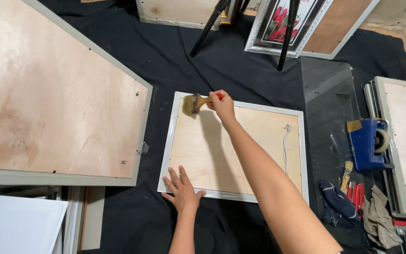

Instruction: The person cleans the back of a wooden picture frame using a brush and then wipes it with a cloth. The person uses a brush to sweep dust off the frame's surface and then uses a dark cloth to wipe the frame.

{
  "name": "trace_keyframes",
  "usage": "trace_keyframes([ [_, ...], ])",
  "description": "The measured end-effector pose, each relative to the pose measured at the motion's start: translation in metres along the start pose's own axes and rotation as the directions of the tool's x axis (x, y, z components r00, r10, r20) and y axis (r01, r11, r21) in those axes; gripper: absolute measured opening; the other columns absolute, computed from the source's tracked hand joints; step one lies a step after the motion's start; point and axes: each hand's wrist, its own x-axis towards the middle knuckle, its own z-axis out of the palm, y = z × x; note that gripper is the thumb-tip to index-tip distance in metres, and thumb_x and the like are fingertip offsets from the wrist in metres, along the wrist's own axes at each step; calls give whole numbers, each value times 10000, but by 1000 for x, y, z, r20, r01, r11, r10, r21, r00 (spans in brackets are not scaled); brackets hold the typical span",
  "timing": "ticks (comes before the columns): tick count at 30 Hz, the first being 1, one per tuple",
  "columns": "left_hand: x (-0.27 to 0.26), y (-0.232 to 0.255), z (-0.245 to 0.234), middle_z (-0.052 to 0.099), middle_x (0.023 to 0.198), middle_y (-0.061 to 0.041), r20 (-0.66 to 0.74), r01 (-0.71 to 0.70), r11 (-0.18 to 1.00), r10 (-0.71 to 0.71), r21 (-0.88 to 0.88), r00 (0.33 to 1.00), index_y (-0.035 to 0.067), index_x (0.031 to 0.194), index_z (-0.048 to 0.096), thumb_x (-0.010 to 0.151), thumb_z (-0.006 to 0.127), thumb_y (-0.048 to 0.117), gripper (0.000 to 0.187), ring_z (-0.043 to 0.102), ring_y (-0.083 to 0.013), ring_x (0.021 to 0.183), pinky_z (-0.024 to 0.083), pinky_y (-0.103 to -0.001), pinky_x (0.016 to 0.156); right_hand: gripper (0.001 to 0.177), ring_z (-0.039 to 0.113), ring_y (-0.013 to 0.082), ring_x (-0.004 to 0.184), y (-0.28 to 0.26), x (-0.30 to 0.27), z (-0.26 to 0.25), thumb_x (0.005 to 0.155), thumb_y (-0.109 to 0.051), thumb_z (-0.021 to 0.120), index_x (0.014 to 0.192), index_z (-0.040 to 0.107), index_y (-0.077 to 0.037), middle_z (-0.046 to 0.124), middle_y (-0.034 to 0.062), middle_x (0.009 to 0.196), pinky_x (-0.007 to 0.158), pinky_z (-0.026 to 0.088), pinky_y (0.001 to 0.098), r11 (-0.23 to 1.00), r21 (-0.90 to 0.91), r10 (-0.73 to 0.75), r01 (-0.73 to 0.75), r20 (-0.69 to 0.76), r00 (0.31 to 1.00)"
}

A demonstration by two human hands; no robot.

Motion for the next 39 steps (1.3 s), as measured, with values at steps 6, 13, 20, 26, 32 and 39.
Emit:
trace_keyframes([
  [6,0,0,-1,-240,1711,-133,-2,-1,1000,1,16,1000,199,1639,-128,816,850,572,1332,-165,-450,1561,135,-722,1163,140,754,232,673,12,29,-155,952,-195,690,949,630,-68,696,188,815,647,682,311,999,-46,22,-29,-154,988],
  [13,1,0,1,-227,1716,-117,-6,8,999,-7,39,1000,214,1641,-116,817,829,586,1308,-157,-442,1564,153,-717,1166,208,754,197,711,-39,-2,-329,989,-298,666,970,667,-91,722,92,888,649,617,281,816,-565,-122,-125,-380,917],
  [20,2,-1,0,-242,1715,-102,-6,7,1000,-6,7,1000,228,1640,-124,831,813,568,1284,-177,-430,1564,126,-722,1170,295,632,406,845,-51,-18,-333,1091,-344,578,984,593,-70,689,196,891,727,440,486,480,-877,-351,35,-154,924],
  [26,-1,-2,-2,-247,1716,-79,-10,3,1000,-3,-14,1000,251,1641,-122,834,799,570,1265,-184,-412,1566,102,-724,1177,331,485,306,625,-28,-44,-327,1084,-312,539,844,470,-94,483,91,653,637,362,431,453,-892,-233,8,-110,966],
  [32,-13,-5,-6,-140,1735,-100,-83,-77,985,65,-154,994,230,1675,3,833,832,403,1194,-116,-425,1571,44,-757,1164,266,733,397,924,5,-91,-353,996,-381,636,1038,719,-132,742,169,902,796,589,506,371,-924,-202,-93,-178,963],
  [39,-12,-11,14,41,1726,-132,-211,-115,984,84,-137,974,169,1647,188,841,814,450,1058,27,-404,1577,79,-726,1179,244,730,409,960,20,-205,-359,978,-369,629,1050,725,-157,754,182,917,811,581,506,426,-893,-108,-145,-210,972],
])
